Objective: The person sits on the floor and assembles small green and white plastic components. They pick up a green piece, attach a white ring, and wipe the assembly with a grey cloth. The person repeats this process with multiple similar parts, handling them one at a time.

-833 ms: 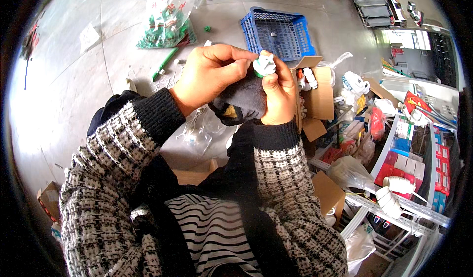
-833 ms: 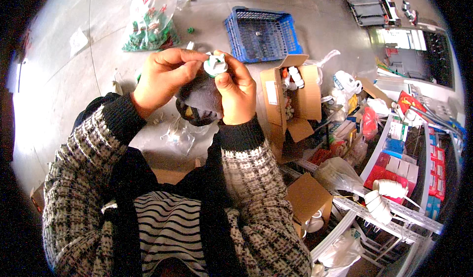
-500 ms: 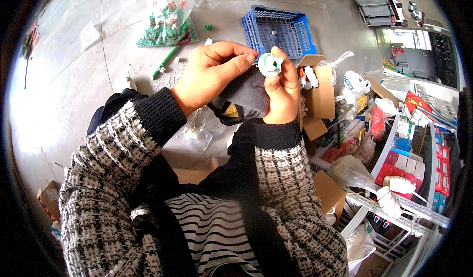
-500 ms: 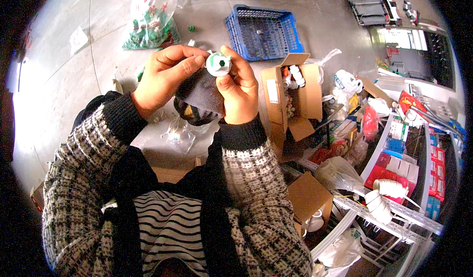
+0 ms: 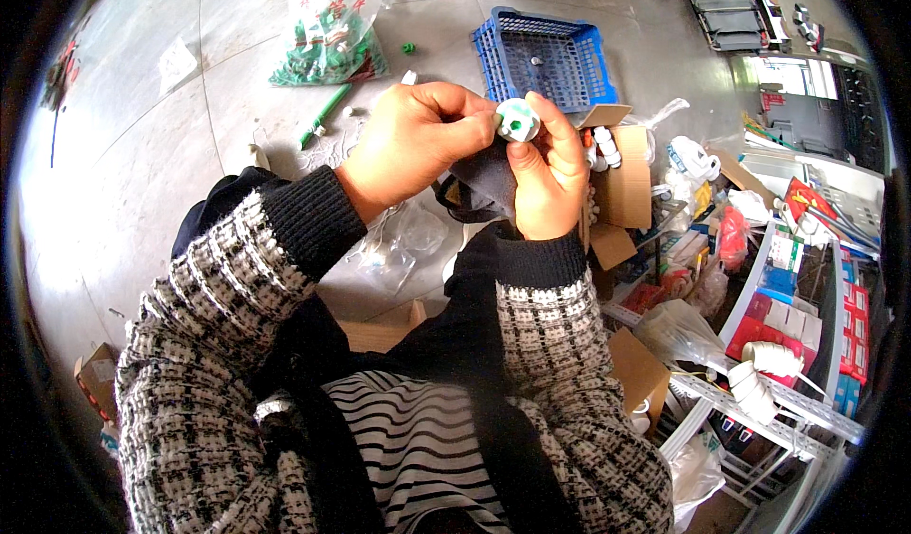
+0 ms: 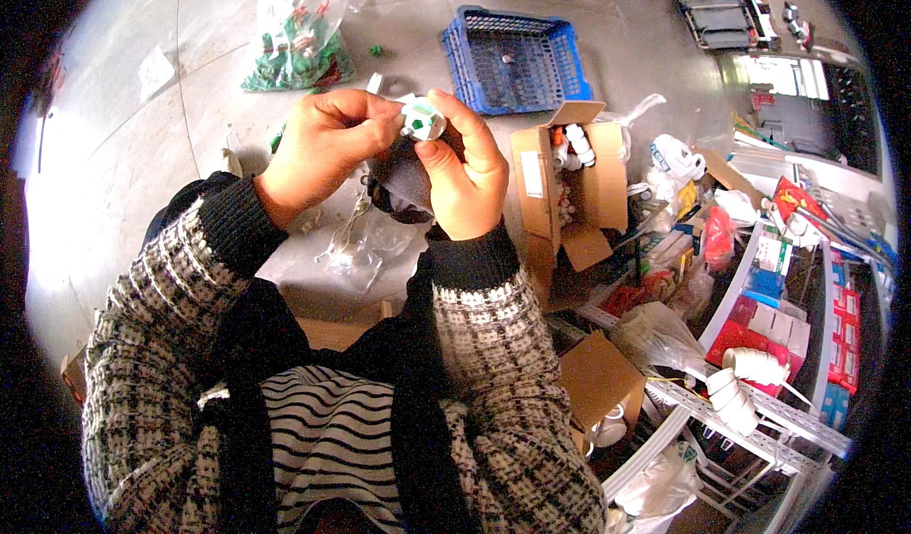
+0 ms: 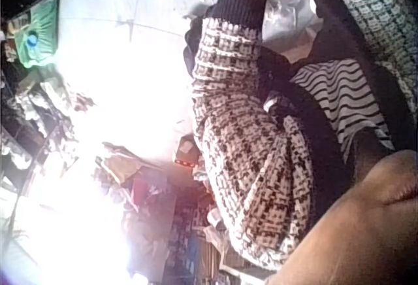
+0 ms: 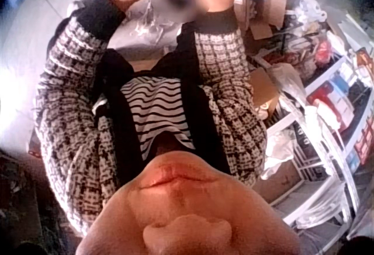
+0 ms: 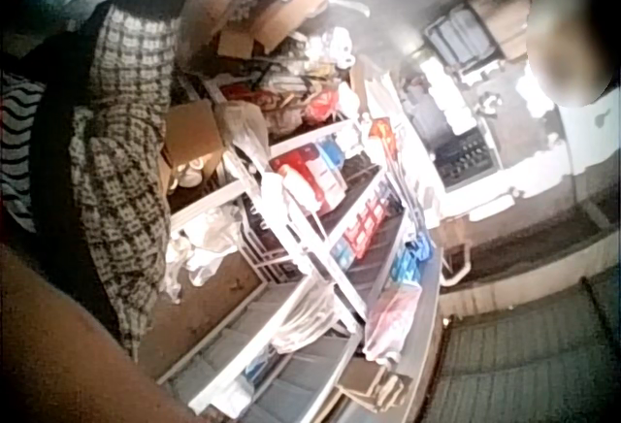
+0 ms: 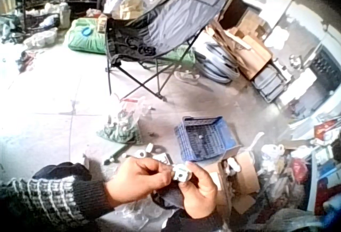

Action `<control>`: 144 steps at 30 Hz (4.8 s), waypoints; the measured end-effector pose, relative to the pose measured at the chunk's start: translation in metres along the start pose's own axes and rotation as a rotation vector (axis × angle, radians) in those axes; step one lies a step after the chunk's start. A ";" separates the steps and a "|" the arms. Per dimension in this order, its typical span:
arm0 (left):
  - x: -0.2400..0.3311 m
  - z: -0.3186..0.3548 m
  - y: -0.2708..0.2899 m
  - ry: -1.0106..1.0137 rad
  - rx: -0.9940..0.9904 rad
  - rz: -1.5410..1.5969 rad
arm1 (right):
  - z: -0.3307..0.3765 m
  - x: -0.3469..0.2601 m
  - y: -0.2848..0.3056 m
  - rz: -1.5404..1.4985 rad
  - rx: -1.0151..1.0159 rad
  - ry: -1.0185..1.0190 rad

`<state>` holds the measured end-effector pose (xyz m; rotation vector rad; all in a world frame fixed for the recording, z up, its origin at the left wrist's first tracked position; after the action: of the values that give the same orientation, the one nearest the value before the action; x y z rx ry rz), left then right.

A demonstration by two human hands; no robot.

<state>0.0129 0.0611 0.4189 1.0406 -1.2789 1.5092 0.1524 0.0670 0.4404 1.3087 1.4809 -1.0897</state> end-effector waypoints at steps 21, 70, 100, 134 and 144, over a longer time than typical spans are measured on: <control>-0.001 -0.001 0.000 -0.038 0.003 0.026 | -0.004 0.005 0.001 -0.171 0.032 -0.105; 0.005 -0.003 0.002 -0.198 -0.005 -0.248 | 0.003 0.005 0.002 0.018 -0.027 -0.110; -0.015 0.014 -0.027 -0.109 -0.024 0.401 | 0.011 0.006 -0.010 0.034 0.206 0.009; -0.033 0.014 -0.035 -0.012 -0.226 0.265 | 0.004 -0.014 0.027 0.076 -0.054 -0.260; -0.029 0.012 -0.028 -0.147 -0.138 0.147 | 0.002 -0.010 0.017 0.402 0.061 0.026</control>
<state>0.0478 0.0490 0.3992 1.0008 -1.5693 1.4502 0.1704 0.0636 0.4481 1.5840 1.1412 -0.8610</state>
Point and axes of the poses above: each hand's wrist, its own z-axis away from the middle knuckle, its own y-axis out of the back of the hand, x = y × z, the point moved 5 cm from there along -z, towards the middle knuckle, and after that the axes turned 10 degrees about x, right-handed, at the moved point
